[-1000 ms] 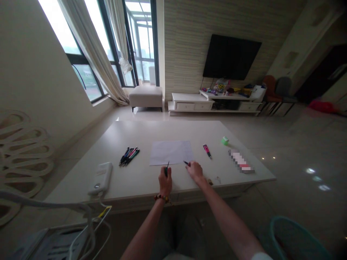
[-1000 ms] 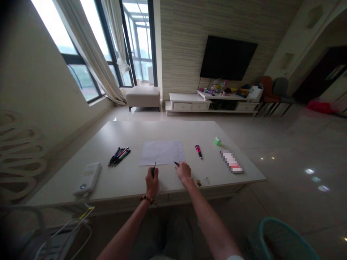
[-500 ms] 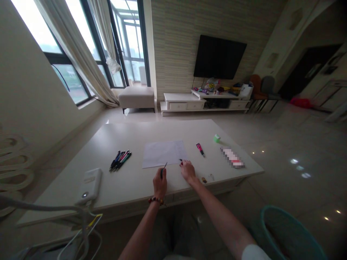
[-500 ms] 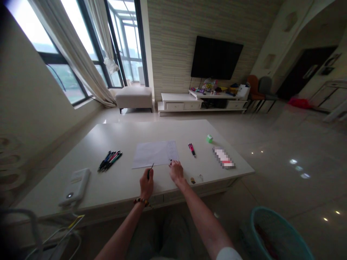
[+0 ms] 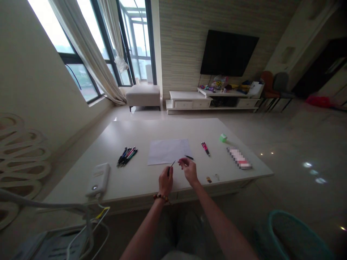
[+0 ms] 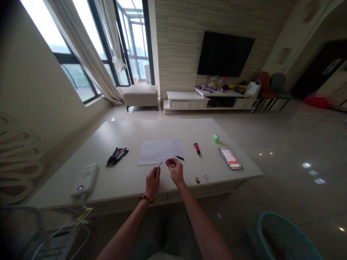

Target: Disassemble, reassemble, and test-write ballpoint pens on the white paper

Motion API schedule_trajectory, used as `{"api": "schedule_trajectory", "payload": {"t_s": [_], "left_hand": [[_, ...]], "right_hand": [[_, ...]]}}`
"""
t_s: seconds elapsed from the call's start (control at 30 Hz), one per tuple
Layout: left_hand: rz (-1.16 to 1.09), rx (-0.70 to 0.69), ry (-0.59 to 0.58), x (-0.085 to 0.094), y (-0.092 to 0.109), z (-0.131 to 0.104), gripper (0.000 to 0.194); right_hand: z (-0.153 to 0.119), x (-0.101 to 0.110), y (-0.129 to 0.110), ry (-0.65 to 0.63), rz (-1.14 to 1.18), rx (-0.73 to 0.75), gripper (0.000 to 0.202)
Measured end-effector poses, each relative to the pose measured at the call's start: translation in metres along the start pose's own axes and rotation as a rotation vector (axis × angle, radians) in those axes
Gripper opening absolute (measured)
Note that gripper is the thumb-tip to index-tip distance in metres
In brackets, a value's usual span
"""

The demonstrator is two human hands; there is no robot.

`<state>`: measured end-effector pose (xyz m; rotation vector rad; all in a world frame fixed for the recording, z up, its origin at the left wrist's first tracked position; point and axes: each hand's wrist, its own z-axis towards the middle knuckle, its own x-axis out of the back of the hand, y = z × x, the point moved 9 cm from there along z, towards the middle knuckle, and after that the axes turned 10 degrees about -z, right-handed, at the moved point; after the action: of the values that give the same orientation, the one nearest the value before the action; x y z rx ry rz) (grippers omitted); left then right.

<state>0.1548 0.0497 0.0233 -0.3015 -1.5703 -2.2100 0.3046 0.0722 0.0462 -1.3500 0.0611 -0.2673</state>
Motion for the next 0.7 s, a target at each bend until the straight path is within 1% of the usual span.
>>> {"api": "schedule_trajectory", "payload": {"t_s": [0.17, 0.3, 0.47, 0.57, 0.7], "left_hand": [[0.028, -0.039, -0.017, -0.002, 0.004, -0.001, 0.031], [0.036, -0.03, -0.017, -0.002, 0.004, -0.001, 0.031], [0.048, -0.044, -0.014, 0.0, 0.007, -0.001, 0.03], [0.054, -0.048, -0.017, -0.001, 0.007, -0.002, 0.031], [0.043, -0.038, -0.023, -0.003, 0.002, -0.001, 0.03]], "right_hand": [[0.009, 0.001, -0.007, 0.009, -0.024, 0.03, 0.028], [0.009, -0.003, -0.01, -0.037, -0.042, 0.05, 0.027], [0.01, -0.001, -0.012, -0.019, -0.068, 0.054, 0.027], [0.009, -0.007, -0.011, -0.068, -0.097, 0.057, 0.025], [0.005, -0.015, -0.01, -0.146, -0.195, 0.068, 0.022]]}}
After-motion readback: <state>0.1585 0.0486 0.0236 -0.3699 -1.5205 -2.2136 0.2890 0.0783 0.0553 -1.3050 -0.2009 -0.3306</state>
